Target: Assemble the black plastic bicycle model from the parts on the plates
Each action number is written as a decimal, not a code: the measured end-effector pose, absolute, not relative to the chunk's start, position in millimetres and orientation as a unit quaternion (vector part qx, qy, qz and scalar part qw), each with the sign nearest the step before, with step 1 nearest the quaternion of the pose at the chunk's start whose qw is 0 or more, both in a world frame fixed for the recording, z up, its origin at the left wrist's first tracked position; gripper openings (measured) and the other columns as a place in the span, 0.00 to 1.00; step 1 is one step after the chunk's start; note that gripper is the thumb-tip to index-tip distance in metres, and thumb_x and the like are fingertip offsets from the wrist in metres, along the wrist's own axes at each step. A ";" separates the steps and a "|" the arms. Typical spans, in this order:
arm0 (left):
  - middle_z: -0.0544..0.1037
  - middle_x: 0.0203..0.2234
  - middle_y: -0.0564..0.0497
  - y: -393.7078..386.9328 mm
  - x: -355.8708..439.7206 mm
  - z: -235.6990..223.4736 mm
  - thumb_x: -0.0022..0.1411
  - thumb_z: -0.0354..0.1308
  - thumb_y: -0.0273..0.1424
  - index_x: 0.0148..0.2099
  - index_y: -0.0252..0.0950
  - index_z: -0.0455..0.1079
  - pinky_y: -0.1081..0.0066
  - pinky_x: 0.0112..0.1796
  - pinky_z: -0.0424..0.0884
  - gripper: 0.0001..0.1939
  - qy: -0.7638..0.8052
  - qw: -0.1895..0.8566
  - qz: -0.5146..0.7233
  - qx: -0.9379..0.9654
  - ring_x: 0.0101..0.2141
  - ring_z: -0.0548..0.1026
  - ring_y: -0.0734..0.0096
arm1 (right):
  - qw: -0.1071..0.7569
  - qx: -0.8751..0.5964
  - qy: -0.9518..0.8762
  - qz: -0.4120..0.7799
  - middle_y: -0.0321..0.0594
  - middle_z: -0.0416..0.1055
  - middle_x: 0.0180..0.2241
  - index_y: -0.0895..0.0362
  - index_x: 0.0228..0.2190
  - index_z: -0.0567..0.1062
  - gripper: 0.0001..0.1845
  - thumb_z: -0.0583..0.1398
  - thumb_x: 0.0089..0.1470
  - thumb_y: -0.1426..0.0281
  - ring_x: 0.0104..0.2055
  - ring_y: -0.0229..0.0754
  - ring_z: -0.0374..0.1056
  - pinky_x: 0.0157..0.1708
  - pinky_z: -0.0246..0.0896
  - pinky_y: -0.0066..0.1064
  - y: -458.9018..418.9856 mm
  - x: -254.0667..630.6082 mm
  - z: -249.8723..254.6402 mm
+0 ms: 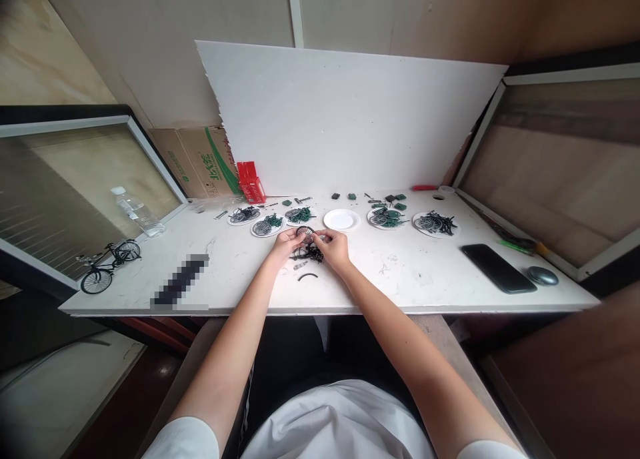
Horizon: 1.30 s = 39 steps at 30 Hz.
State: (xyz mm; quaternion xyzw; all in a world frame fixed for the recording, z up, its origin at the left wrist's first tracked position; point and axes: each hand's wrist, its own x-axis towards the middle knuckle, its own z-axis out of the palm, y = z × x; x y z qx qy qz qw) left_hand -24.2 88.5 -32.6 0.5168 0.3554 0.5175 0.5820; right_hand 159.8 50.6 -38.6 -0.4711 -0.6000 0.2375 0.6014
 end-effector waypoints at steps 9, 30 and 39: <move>0.85 0.45 0.42 80.8 -21.5 -25.1 0.42 0.83 0.39 0.46 0.34 0.81 0.60 0.52 0.75 0.29 0.343 0.604 0.524 0.494 0.45 0.81 0.61 | 0.605 -0.467 -0.625 0.158 0.41 0.73 0.24 0.59 0.36 0.87 0.26 0.63 0.58 0.48 0.26 0.41 0.60 0.30 0.59 0.34 46.3 159.5 -35.5; 0.85 0.49 0.38 79.7 -22.9 -25.8 0.44 0.83 0.38 0.59 0.35 0.78 0.55 0.57 0.74 0.40 0.356 0.597 0.515 0.502 0.49 0.82 0.57 | 0.563 -0.451 -0.669 0.177 0.45 0.82 0.30 0.56 0.41 0.88 0.22 0.64 0.61 0.52 0.28 0.44 0.65 0.31 0.62 0.36 49.3 158.2 -43.6; 0.85 0.47 0.42 86.2 -23.8 -32.4 0.47 0.82 0.41 0.59 0.36 0.78 0.59 0.52 0.77 0.39 0.351 0.586 0.511 0.521 0.45 0.82 0.61 | 0.574 -0.452 -0.664 0.160 0.38 0.69 0.20 0.59 0.41 0.88 0.28 0.62 0.62 0.47 0.23 0.39 0.56 0.28 0.56 0.33 49.1 159.4 -41.8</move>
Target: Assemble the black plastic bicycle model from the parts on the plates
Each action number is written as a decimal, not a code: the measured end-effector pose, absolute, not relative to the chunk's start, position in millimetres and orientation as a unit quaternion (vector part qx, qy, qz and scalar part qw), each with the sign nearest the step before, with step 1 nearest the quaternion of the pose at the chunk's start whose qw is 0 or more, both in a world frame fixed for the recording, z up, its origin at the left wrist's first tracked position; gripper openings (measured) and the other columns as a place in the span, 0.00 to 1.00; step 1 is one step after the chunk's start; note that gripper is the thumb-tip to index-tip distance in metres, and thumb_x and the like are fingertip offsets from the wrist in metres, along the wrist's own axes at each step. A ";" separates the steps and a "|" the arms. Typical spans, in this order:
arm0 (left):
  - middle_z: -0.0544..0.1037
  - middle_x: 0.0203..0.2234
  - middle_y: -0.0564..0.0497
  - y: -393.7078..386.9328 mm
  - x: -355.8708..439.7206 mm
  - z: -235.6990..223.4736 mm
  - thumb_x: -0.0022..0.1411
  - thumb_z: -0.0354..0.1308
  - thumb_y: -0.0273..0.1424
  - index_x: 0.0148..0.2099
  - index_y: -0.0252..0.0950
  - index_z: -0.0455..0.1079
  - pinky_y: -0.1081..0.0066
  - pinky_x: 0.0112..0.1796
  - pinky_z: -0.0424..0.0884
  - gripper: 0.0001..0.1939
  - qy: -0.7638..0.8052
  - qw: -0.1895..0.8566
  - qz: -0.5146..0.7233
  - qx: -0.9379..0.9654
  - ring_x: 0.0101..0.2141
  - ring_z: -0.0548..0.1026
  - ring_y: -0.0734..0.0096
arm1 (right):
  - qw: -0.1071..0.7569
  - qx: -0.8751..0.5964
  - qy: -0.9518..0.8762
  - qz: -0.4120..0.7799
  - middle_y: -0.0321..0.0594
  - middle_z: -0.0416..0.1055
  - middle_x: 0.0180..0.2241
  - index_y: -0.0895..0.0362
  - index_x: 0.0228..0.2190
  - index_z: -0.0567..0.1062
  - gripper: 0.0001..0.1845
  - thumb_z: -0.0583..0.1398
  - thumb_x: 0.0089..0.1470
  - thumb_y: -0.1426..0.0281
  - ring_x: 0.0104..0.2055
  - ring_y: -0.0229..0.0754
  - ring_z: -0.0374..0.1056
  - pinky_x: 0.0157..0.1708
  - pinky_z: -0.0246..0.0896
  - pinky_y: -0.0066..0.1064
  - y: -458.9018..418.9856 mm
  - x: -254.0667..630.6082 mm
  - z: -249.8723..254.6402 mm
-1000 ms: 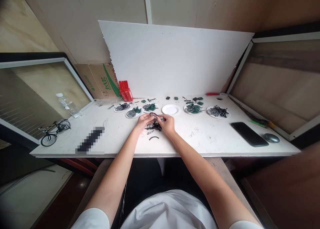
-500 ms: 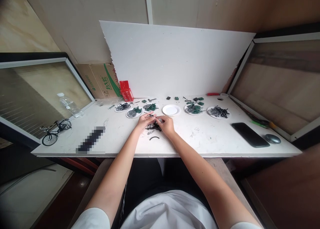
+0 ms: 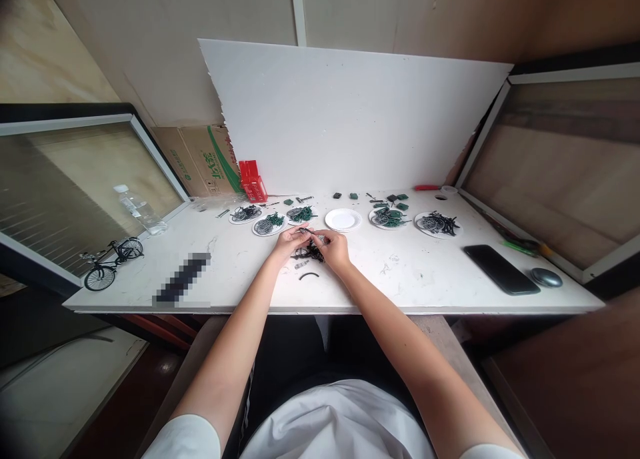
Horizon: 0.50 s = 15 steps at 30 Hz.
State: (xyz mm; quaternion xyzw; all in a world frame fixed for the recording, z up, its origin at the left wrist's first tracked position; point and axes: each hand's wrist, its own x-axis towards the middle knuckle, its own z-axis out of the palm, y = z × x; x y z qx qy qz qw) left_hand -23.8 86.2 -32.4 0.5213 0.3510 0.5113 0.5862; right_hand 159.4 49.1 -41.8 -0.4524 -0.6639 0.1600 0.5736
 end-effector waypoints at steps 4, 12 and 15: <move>0.85 0.46 0.41 88.6 -24.6 -35.1 0.50 0.80 0.43 0.59 0.35 0.79 0.59 0.52 0.78 0.36 0.349 0.583 0.509 0.529 0.46 0.82 0.60 | 0.587 -0.441 -0.660 0.162 0.38 0.69 0.20 0.60 0.41 0.88 0.30 0.63 0.61 0.45 0.23 0.38 0.54 0.26 0.53 0.33 49.0 159.0 -41.6; 0.85 0.46 0.42 89.2 -24.3 -36.2 0.50 0.80 0.42 0.58 0.35 0.79 0.60 0.51 0.79 0.35 0.349 0.580 0.514 0.527 0.45 0.82 0.60 | 0.587 -0.437 -0.662 0.160 0.37 0.69 0.20 0.59 0.41 0.88 0.30 0.63 0.62 0.46 0.23 0.38 0.54 0.27 0.54 0.33 49.7 158.2 -42.9; 0.85 0.46 0.42 88.0 -23.9 -34.9 0.50 0.81 0.42 0.57 0.35 0.80 0.60 0.50 0.79 0.35 0.350 0.580 0.512 0.528 0.45 0.82 0.60 | 0.581 -0.445 -0.662 0.159 0.36 0.67 0.20 0.59 0.41 0.88 0.29 0.63 0.62 0.46 0.23 0.38 0.54 0.28 0.54 0.33 50.5 158.5 -43.4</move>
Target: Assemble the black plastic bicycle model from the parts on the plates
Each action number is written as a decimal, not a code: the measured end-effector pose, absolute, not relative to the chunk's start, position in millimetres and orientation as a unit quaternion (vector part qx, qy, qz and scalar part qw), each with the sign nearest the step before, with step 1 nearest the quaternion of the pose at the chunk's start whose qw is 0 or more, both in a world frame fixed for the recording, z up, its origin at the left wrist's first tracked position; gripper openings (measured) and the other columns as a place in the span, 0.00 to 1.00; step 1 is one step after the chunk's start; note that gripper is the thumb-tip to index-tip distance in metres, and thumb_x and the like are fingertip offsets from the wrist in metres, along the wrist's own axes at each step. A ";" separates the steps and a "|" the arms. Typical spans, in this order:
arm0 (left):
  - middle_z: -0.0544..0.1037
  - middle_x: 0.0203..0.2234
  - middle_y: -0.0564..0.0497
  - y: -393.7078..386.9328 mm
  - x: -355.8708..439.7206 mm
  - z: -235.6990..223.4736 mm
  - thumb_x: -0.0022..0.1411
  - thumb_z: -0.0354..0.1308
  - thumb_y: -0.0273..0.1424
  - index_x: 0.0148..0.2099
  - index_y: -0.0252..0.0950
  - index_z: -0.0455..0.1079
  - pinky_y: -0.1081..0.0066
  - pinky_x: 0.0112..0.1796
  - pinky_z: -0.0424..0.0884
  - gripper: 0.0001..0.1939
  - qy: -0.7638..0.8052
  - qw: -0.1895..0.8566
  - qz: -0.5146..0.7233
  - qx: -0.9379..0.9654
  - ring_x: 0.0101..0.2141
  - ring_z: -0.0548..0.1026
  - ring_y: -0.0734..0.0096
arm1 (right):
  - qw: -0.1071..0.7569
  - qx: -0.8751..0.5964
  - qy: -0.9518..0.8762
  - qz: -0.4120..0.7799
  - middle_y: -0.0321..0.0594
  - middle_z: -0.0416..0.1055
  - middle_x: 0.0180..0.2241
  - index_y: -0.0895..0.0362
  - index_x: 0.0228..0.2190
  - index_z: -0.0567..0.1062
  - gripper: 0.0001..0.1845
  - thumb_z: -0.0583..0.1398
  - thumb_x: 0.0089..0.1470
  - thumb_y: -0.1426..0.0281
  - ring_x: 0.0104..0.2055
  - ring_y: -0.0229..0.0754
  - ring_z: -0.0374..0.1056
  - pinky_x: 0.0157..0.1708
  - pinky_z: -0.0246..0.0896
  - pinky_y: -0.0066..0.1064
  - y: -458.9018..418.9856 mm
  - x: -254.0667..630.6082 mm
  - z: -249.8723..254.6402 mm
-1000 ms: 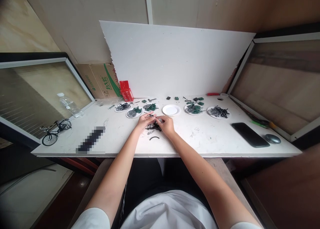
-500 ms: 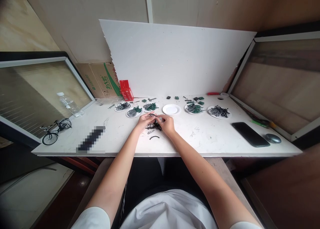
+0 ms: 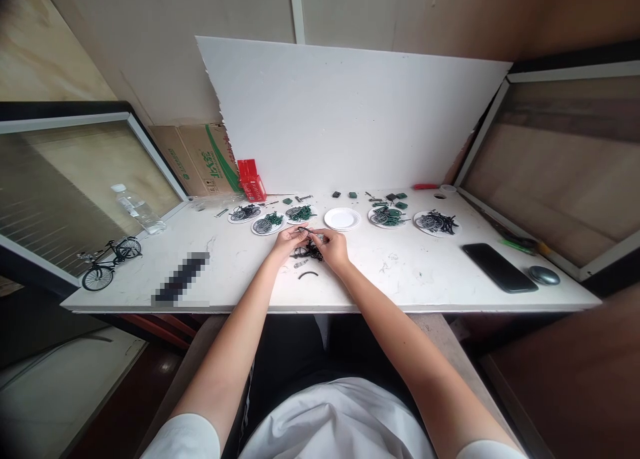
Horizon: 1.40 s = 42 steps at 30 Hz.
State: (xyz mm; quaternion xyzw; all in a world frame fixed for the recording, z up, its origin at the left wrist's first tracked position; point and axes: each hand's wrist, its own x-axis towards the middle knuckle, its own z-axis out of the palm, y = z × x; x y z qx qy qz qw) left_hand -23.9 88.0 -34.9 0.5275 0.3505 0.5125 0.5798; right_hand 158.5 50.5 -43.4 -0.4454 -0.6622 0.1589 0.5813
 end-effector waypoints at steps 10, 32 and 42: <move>0.85 0.46 0.40 81.0 -21.9 -26.1 0.48 0.81 0.42 0.58 0.34 0.79 0.61 0.51 0.77 0.37 0.365 0.581 0.505 0.523 0.45 0.82 0.60 | 0.574 -0.443 -0.670 0.160 0.38 0.70 0.20 0.59 0.40 0.88 0.28 0.63 0.62 0.47 0.23 0.38 0.55 0.28 0.55 0.33 48.3 158.9 -42.0; 0.85 0.49 0.39 82.7 -24.6 -29.4 0.50 0.80 0.44 0.58 0.34 0.79 0.62 0.49 0.79 0.36 0.362 0.576 0.497 0.538 0.46 0.83 0.59 | 0.567 -0.446 -0.665 0.194 0.35 0.65 0.18 0.59 0.41 0.88 0.31 0.63 0.60 0.44 0.22 0.38 0.52 0.26 0.52 0.32 49.1 158.6 -42.4; 0.85 0.39 0.43 89.7 -23.2 -36.4 0.50 0.78 0.50 0.46 0.32 0.80 0.72 0.31 0.76 0.30 0.382 0.550 0.533 0.518 0.36 0.80 0.66 | 0.571 -0.467 -0.642 0.210 0.41 0.74 0.26 0.60 0.39 0.85 0.35 0.56 0.65 0.42 0.28 0.41 0.61 0.31 0.57 0.33 51.3 157.4 -41.2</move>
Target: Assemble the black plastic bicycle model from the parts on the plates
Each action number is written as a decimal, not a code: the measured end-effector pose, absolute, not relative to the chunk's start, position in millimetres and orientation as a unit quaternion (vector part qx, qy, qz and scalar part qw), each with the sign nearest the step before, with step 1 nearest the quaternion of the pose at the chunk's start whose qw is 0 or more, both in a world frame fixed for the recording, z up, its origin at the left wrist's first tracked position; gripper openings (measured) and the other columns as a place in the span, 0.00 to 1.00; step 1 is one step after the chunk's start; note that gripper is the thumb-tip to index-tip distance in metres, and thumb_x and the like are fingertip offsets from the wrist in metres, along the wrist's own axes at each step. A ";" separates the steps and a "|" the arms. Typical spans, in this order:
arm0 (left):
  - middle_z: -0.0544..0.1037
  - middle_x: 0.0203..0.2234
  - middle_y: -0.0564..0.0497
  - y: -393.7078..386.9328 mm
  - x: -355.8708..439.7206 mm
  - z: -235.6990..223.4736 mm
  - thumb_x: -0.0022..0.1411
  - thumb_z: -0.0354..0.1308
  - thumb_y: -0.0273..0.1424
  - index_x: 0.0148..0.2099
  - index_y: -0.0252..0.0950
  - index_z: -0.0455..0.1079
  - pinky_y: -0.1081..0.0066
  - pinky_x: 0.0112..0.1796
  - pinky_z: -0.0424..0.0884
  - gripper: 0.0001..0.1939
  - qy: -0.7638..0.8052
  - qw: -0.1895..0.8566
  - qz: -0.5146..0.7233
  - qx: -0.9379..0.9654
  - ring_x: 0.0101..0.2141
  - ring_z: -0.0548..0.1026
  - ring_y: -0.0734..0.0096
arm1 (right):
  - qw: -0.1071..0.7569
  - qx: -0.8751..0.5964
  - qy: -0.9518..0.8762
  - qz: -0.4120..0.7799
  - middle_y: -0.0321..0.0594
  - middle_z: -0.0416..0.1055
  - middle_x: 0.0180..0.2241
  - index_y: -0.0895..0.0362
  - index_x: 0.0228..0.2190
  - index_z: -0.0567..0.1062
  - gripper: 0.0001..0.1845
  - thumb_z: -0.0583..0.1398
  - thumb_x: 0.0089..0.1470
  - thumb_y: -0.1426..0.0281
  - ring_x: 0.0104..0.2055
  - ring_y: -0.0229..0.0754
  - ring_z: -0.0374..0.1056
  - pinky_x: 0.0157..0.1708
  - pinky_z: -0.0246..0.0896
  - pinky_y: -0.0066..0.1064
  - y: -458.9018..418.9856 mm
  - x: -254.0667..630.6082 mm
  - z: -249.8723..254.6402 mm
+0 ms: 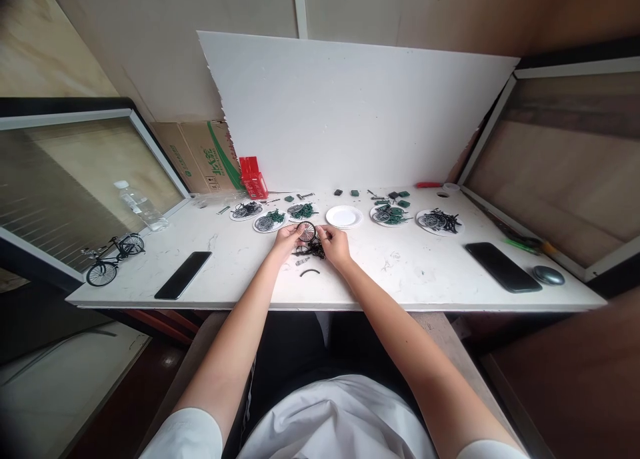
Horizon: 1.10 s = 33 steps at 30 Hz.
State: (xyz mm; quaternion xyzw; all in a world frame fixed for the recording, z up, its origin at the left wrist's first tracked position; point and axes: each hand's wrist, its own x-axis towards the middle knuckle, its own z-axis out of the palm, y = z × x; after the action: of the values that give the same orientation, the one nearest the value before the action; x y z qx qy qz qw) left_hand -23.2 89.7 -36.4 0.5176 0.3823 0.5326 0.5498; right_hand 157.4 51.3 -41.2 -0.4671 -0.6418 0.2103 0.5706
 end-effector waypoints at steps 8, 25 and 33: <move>0.81 0.39 0.46 87.6 -24.4 -33.1 0.56 0.77 0.43 0.47 0.33 0.74 0.68 0.38 0.80 0.25 0.366 0.582 0.545 0.480 0.37 0.80 0.69 | 0.539 -0.473 -0.656 0.234 0.31 0.60 0.20 0.60 0.44 0.84 0.32 0.64 0.57 0.44 0.23 0.38 0.53 0.26 0.49 0.32 50.8 158.4 -42.8; 0.79 0.28 0.51 79.0 -18.4 -26.9 0.47 0.79 0.41 0.40 0.35 0.75 0.73 0.26 0.66 0.24 0.383 0.526 0.510 0.563 0.25 0.75 0.73 | 0.516 -0.449 -0.687 0.245 0.32 0.60 0.20 0.57 0.35 0.84 0.30 0.65 0.56 0.42 0.24 0.37 0.52 0.26 0.48 0.31 50.2 156.8 -45.0; 0.77 0.25 0.53 80.1 -19.9 -30.4 0.46 0.79 0.41 0.41 0.36 0.73 0.73 0.25 0.66 0.25 0.373 0.538 0.517 0.551 0.24 0.75 0.72 | 0.523 -0.447 -0.680 0.254 0.30 0.60 0.19 0.57 0.35 0.84 0.26 0.65 0.56 0.45 0.23 0.37 0.51 0.26 0.47 0.31 49.1 156.0 -44.4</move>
State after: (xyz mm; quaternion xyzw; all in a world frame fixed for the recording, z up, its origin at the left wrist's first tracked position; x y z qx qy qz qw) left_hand -19.9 80.1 -30.4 0.5508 0.3734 0.5174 0.5380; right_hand 156.0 49.1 -44.4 -0.4472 -0.6798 0.2542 0.5227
